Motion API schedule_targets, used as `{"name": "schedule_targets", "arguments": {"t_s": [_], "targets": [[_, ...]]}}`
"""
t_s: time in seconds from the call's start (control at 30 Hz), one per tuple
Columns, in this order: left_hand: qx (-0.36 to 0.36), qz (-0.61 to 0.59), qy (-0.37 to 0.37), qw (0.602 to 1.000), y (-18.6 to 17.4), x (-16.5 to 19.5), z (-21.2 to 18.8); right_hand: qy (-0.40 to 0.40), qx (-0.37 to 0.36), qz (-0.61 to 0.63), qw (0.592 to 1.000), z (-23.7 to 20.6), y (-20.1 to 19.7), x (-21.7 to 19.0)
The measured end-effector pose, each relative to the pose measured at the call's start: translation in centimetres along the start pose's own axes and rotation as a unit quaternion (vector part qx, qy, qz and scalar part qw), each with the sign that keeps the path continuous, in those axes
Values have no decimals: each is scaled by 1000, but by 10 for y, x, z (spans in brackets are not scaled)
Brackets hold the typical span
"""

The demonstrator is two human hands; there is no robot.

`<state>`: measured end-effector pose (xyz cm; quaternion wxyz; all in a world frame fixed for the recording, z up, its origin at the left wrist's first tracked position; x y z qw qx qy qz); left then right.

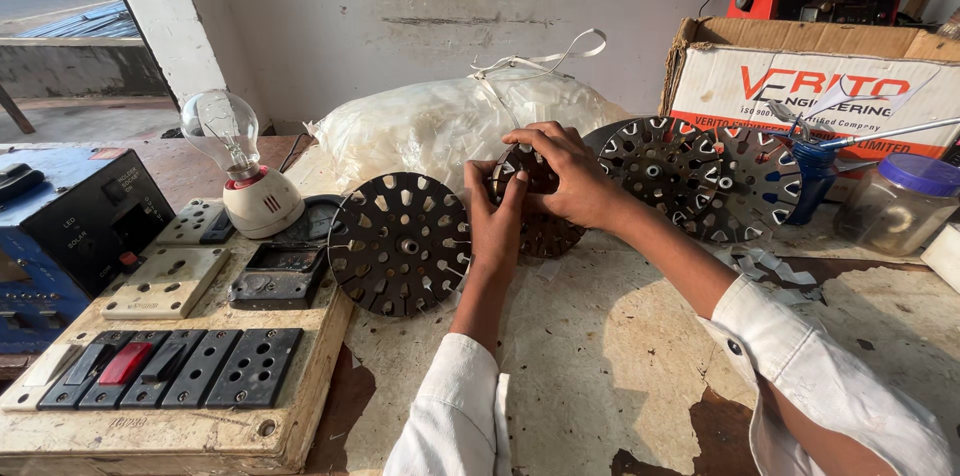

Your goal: The person fits small brass fittings into the center hubs of slotted circular metal discs at a workbench, pressing each fitting into place by hand and setting completed discs in a row. The person also picks up scissors to trim a small piece of material before resuming fitting the discs.

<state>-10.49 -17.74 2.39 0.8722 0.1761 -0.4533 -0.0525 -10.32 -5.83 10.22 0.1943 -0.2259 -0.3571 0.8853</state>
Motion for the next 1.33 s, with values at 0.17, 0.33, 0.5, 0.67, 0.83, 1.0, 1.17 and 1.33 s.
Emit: {"name": "schedule_targets", "arguments": {"t_s": [0.17, 0.33, 0.5, 0.67, 0.83, 1.0, 1.17, 1.33], "targets": [[-27, -72, -45, 996, 3, 2, -2, -10, 4, 13, 1000, -1, -2, 0], [-29, -67, -59, 996, 3, 5, -1, 3, 9, -16, 1000, -1, 0, 2], [-32, -76, -97, 992, 2, -2, -3, -2, 5, -18, 1000, 0, 3, 1], [-9, -52, -106, 993, 0, -10, -1, 20, 4, -7, 1000, -1, 2, 3], [-6, -78, -124, 989, 0, -13, -1, 6, 3, -6, 1000, 0, -1, 1], [-19, -87, -99, 991, 1, -8, -2, -8, -10, 26, 1000, 0, -3, -1], [-8, -79, -79, 994, 1, -6, 0, 19, -76, 178, 981, -2, -11, 7], [-7, -78, -86, 993, -4, -9, -1, 90, -48, 212, 972, 3, 3, 27]]}}
Point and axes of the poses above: each hand's wrist, its own z-axis towards the middle knuckle, its own y-axis out of the palm, x = y × z, the point moved 6 cm from there along z, towards the middle knuckle, and after that the axes turned 5 degrees about z, right-handed, at the moved point
